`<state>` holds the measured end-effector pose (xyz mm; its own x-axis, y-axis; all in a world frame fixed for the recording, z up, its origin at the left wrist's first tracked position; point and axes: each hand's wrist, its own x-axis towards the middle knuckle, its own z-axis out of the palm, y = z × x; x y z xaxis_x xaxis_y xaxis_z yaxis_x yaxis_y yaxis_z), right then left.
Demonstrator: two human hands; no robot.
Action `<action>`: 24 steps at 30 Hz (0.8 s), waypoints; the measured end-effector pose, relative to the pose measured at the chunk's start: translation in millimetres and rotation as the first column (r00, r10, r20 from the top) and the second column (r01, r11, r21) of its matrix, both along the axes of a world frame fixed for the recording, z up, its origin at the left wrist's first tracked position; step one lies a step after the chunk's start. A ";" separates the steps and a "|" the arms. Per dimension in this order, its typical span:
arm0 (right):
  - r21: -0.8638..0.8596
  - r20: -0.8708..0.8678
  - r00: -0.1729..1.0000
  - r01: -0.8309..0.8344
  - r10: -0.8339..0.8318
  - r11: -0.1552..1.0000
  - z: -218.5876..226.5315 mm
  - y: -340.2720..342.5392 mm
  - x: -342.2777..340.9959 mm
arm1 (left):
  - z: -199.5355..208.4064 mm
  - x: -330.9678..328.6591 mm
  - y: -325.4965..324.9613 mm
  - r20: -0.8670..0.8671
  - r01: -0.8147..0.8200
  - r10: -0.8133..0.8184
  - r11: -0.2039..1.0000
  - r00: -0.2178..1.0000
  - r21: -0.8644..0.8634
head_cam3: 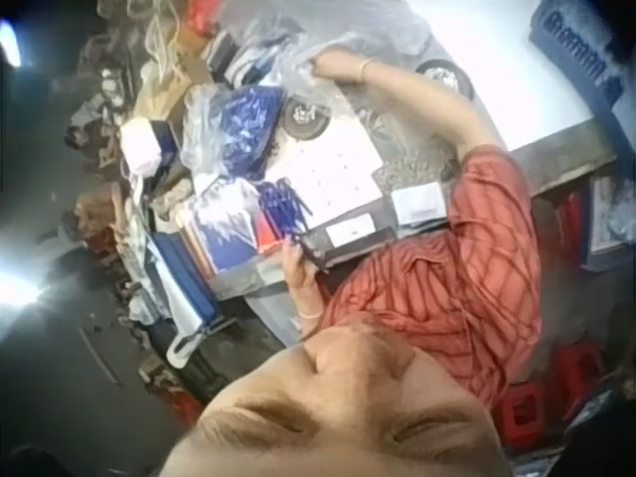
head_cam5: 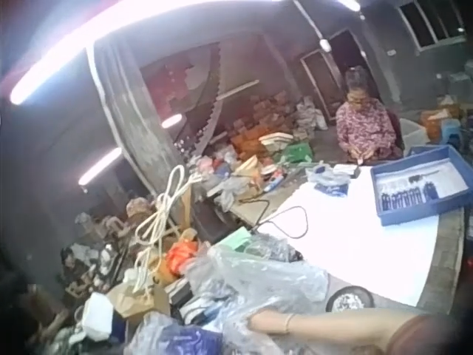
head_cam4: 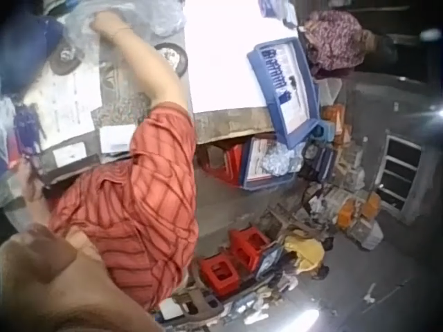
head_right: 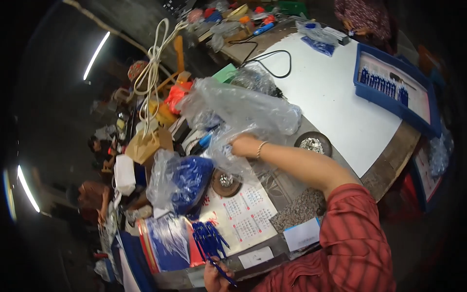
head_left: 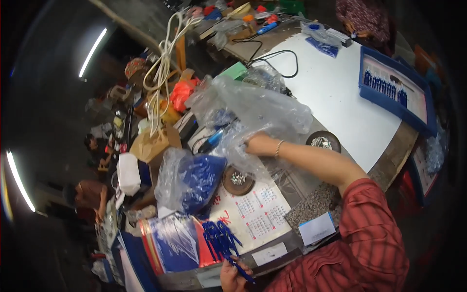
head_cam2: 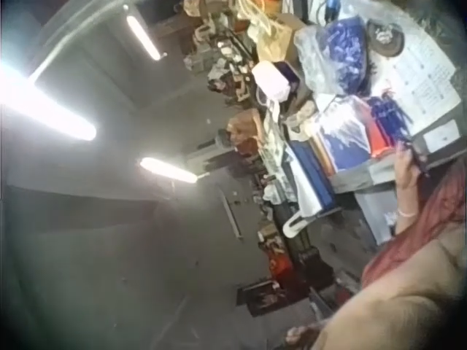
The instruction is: The recorder is assembling small hardware components, attaching white plastic pieces and metal pins to blue plastic frames using a hammer at a manual workstation.
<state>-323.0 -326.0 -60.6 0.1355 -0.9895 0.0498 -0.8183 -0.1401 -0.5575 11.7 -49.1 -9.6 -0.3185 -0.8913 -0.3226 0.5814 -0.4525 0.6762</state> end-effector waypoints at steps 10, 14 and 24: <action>0.117 0.255 0.956 0.118 -0.145 0.986 46.8 27.4 -33.2 | 1.0 0.1 9.4 -0.042 0.196 -0.196 0.981 0.980 0.002; 0.212 0.294 0.941 0.107 -0.168 0.971 56.3 47.4 -28.4 | -4.8 4.7 23.4 -0.040 0.183 -0.180 0.981 0.983 0.070; 0.320 0.779 0.592 -0.096 -0.205 0.942 94.3 150.9 15.3 | -1.1 -16.1 15.8 -0.050 0.299 -0.296 0.952 0.954 0.059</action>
<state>-307.7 -175.1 33.7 0.1354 -0.9734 -0.1846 -0.0255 0.1829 -0.9828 -4.4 -33.3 -10.7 -0.5798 -0.7316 -0.3587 0.4397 -0.6515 0.6182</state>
